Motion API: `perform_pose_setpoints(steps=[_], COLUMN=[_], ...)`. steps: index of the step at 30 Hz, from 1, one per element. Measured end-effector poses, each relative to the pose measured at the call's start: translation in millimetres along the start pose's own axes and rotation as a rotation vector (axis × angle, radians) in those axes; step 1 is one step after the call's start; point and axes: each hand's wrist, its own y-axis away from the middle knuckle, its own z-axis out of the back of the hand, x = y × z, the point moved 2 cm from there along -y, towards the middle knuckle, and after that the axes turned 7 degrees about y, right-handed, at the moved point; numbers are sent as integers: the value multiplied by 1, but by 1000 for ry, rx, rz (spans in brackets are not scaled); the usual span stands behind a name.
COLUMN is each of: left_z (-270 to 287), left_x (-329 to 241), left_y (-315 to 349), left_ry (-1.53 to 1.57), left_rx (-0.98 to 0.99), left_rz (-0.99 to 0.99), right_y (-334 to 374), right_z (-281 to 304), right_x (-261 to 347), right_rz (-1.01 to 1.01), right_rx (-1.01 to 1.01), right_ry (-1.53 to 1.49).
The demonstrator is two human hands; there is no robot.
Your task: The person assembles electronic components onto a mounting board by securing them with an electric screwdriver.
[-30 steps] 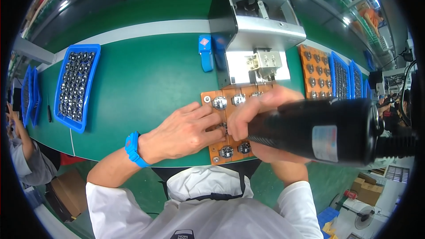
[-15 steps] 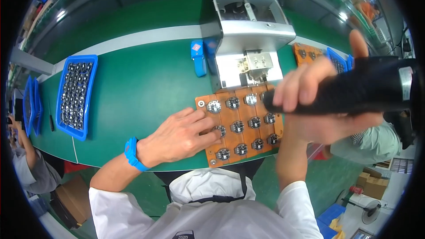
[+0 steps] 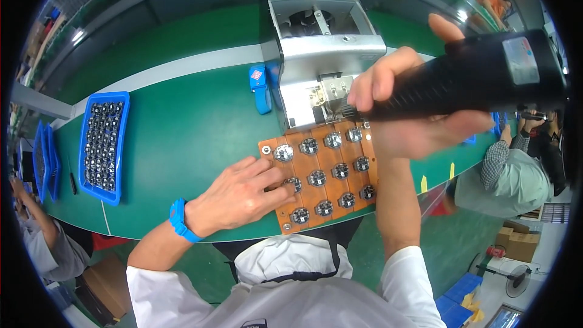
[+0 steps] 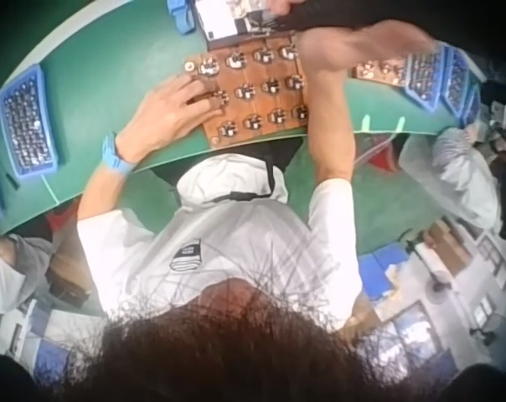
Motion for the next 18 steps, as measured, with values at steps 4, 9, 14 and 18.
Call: perform_pose_setpoints(steps=[4, 9, 14, 18], left_z=[1, -1, 1, 5], left_x=[-1, 3, 3, 1], left_y=[0, 1, 0, -2], left_ry=[14, 47, 62, 85], left_rx=[-14, -60, -58, -66], left_rz=[-2, 6, 12, 10], right_y=[-2, 17, 54, 51], right_z=[-8, -8, -26, -43], right_x=[4, 3, 24, 38], right_rz=[-68, -198, -397, -682], right_rx=[4, 105, 136, 271], right_ry=[330, -5, 47, 276])
